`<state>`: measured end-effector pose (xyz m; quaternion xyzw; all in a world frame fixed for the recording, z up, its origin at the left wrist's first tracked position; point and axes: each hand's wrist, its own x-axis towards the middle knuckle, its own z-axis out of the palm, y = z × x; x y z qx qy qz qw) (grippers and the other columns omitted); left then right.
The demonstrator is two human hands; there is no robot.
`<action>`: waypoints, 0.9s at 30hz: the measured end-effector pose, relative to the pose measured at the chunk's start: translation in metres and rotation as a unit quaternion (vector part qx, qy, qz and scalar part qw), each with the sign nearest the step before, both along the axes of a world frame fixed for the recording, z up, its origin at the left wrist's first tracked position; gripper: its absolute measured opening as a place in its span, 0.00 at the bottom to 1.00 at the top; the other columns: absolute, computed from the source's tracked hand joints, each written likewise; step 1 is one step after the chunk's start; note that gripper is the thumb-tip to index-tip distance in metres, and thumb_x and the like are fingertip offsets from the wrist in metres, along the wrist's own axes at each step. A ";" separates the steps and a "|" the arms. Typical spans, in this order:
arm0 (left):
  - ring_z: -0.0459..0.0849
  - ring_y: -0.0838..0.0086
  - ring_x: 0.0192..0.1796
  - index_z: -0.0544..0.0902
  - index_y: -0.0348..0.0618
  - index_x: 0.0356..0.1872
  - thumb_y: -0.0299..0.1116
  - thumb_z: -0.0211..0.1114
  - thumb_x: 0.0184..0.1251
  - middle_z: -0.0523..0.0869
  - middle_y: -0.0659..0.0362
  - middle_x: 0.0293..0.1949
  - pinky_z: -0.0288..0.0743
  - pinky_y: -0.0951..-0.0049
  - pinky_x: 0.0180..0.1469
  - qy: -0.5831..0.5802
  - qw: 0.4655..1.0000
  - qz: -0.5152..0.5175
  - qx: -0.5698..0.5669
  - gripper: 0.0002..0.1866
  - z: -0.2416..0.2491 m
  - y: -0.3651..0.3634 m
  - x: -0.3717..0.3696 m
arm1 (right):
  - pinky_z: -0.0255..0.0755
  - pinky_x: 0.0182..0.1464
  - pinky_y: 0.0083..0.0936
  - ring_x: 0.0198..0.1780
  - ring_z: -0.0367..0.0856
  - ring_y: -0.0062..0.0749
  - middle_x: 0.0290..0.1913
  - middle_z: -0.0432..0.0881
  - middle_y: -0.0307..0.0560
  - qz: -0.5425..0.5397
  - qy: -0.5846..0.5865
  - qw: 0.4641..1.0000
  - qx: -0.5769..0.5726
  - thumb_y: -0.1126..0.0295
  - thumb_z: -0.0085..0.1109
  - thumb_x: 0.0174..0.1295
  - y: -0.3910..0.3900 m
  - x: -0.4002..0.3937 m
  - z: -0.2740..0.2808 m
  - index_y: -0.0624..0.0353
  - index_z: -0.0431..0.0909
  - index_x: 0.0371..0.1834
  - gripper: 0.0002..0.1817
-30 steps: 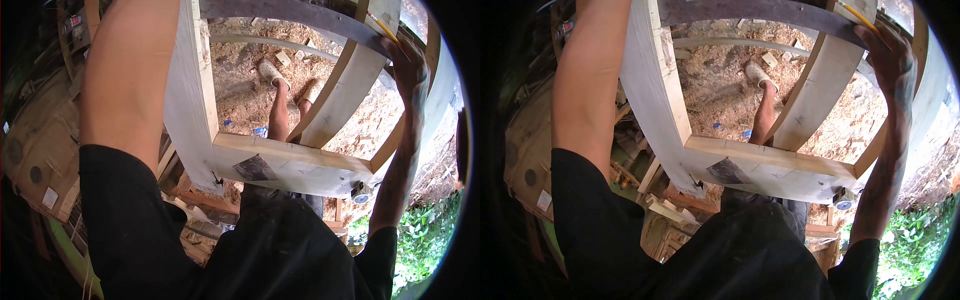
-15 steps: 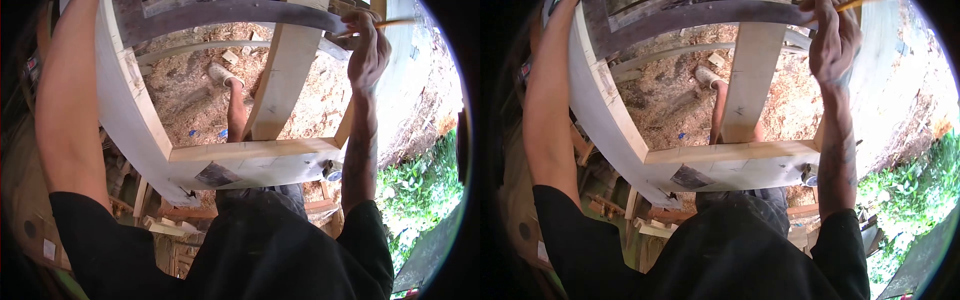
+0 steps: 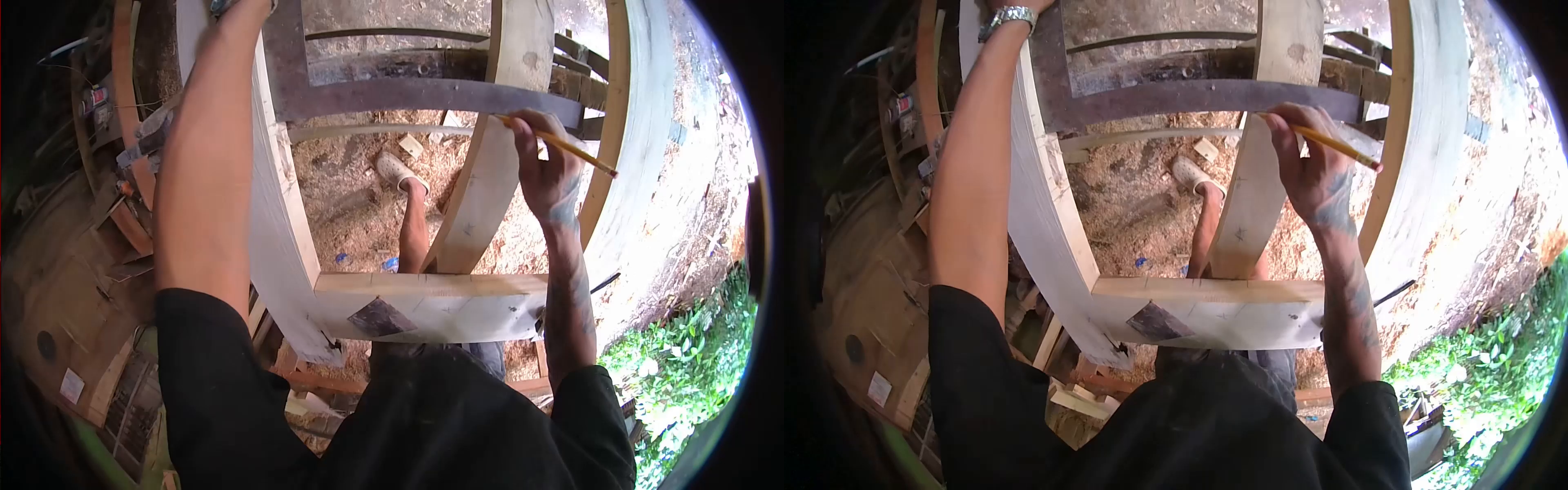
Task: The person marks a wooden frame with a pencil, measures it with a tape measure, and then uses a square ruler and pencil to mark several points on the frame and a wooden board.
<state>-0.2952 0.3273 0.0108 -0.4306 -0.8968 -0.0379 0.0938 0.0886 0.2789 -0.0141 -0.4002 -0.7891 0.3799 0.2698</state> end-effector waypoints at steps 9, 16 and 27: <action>0.60 0.50 0.82 0.74 0.43 0.74 0.45 0.70 0.54 0.64 0.48 0.80 0.57 0.43 0.80 0.022 1.000 -0.007 0.006 0.42 -0.007 0.003 -0.006 | 0.79 0.42 0.33 0.39 0.86 0.41 0.38 0.87 0.50 0.019 -0.027 0.999 0.016 0.75 0.69 0.67 0.003 0.004 0.002 0.61 0.85 0.44 0.05; 0.59 0.51 0.82 0.73 0.45 0.75 0.46 0.70 0.54 0.63 0.48 0.81 0.55 0.43 0.80 0.023 1.000 -0.002 0.002 0.43 -0.013 0.003 -0.008 | 0.78 0.38 0.30 0.35 0.86 0.35 0.36 0.87 0.47 0.011 -0.026 0.999 0.019 0.75 0.66 0.69 0.002 0.006 -0.001 0.61 0.85 0.44 0.04; 0.58 0.50 0.83 0.73 0.44 0.76 0.46 0.69 0.54 0.62 0.46 0.81 0.54 0.45 0.81 0.003 0.999 -0.011 0.030 0.44 -0.018 0.001 -0.012 | 0.79 0.39 0.28 0.36 0.87 0.34 0.37 0.88 0.47 0.020 -0.019 1.000 0.003 0.76 0.66 0.69 0.002 0.006 0.000 0.60 0.85 0.44 0.04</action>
